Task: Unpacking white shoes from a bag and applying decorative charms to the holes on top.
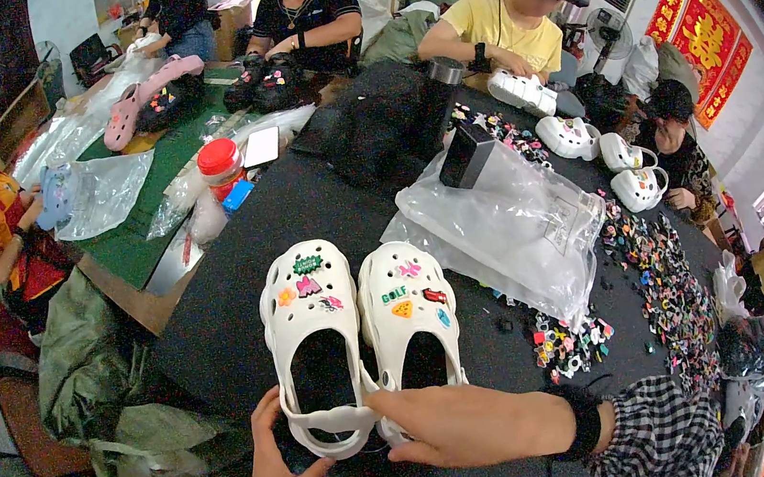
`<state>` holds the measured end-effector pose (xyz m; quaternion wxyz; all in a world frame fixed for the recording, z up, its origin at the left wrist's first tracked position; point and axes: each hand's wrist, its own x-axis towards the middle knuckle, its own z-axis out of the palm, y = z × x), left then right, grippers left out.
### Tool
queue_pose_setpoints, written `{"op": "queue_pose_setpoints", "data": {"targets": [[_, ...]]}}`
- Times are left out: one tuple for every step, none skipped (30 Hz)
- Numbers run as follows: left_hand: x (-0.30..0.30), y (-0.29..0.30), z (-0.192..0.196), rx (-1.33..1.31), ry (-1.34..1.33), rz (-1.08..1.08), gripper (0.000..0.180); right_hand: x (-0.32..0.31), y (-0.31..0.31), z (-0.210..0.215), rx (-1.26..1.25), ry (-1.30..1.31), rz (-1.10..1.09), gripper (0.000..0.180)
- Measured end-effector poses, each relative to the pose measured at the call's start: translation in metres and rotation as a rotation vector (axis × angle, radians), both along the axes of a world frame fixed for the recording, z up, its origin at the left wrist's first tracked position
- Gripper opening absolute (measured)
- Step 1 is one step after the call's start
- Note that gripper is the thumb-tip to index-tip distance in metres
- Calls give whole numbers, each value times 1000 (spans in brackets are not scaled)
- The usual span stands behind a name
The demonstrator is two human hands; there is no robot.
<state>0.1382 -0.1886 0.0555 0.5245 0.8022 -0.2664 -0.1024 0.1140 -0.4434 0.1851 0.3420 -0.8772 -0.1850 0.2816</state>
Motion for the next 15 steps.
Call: {"op": "queue_pose_setpoints", "data": {"targets": [[0, 0, 0, -3, 13, -3, 91, 2, 0, 0, 1, -2, 0, 49], [0, -1, 0, -3, 12, -4, 91, 7, 0, 2, -37, 65, 12, 48], [0, -1, 0, -14, 41, 4, 92, 10, 0, 2, -73, 134, 25, 47], [0, -1, 0, -25, 71, 11, 92, 14, 0, 0, -72, 134, 25, 47], [0, 0, 0, -24, 72, 10, 92, 17, -2, -3, -20, 201, -9, 43], [1, 1, 0, -31, 75, 3, 89, 19, -4, -5, 28, 266, -46, 39], [2, 2, -1, -38, 78, -5, 86, 19, -6, -8, 25, 265, -49, 39], [3, 3, -1, -41, 78, -8, 86, 17, -8, -11, 63, 247, -61, 37], [5, 5, -3, -115, 102, -15, 76, 16, -9, -15, 103, 231, -67, 34], [7, 8, -5, -188, 125, -22, 66, 14, -10, -20, 103, 233, -65, 34], [9, 11, -4, -188, 126, -18, 66, 13, -10, -24, 118, 186, -67, 35], [13, 14, -2, -239, 175, -18, 57, 11, -9, -26, 134, 137, -66, 35], [16, 16, 1, -290, 222, -16, 50, 11, -7, -26, 134, 137, -58, 35], [16, 14, 3, -336, 289, 33, 43, 10, -5, -24, 82, 132, -61, 36], [16, 16, 3, -337, 288, 44, 43, 11, -3, -22, 29, 128, -63, 38]]}}
